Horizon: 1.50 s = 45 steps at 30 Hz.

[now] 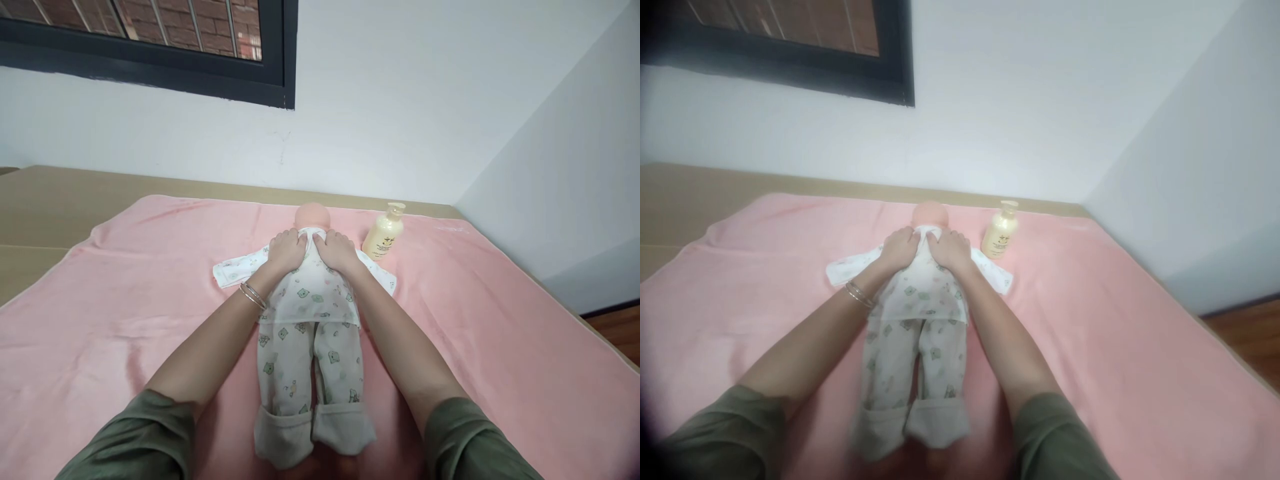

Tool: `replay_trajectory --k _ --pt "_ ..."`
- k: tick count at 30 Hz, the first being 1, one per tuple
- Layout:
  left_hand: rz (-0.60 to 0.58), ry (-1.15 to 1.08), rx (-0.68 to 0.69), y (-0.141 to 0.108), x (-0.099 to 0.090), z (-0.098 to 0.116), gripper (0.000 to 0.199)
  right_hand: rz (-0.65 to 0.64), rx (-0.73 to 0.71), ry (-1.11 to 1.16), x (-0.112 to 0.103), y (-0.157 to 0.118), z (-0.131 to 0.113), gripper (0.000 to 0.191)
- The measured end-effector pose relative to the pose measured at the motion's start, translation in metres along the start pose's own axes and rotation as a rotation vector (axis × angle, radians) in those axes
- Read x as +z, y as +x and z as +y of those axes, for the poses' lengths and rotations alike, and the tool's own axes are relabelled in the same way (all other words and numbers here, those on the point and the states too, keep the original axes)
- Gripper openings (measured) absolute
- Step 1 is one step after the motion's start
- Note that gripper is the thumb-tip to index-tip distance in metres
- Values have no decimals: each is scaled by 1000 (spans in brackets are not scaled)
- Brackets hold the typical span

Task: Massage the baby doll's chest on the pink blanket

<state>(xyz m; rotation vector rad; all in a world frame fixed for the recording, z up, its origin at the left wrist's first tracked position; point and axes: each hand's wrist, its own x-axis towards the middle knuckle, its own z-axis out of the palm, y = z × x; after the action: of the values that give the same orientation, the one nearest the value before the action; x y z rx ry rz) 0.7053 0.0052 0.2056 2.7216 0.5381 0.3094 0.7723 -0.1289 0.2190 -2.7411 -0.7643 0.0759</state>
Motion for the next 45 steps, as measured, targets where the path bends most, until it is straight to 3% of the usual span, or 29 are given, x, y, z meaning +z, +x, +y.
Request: replay_trajectory --k 10,14,18,21,24,28,30,32,34,38,43,45 --pt "55 -20 -15 -1 -1 -1 42 1 17 -1 -2 -1 0 63" --pt "100 -14 -43 -9 -12 7 39 24 41 -77 -14 -13 -11 57" --pt "60 -22 11 -18 -22 19 30 26 -12 -130 -20 -33 -29 49" --pt "70 -134 33 -22 -22 24 29 33 -66 -131 -19 -42 -38 50" --pt "95 -380 16 -24 -24 27 28 -6 -115 -115 -27 -48 -39 50" --pt "166 -843 -48 -27 -46 31 31 -114 -294 67 -53 -55 -34 43" --pt "209 -1017 -41 -31 -65 31 29 -11 -307 167 -59 -56 -33 46" --pt "261 -1113 -12 -35 -84 30 28 187 -276 167 -54 -54 -34 52" --pt "321 -1137 -8 -40 -100 26 27 256 -259 90 -41 -49 -35 56" --pt "443 -1145 -11 -45 -123 15 25 84 -292 18 -20 -37 -34 54" --pt "511 -1160 -19 -43 -137 1 23 266 -258 110 -23 -37 -32 60" --pt "532 -1161 -15 -42 -139 -3 22 209 -294 77 -21 -38 -33 59"
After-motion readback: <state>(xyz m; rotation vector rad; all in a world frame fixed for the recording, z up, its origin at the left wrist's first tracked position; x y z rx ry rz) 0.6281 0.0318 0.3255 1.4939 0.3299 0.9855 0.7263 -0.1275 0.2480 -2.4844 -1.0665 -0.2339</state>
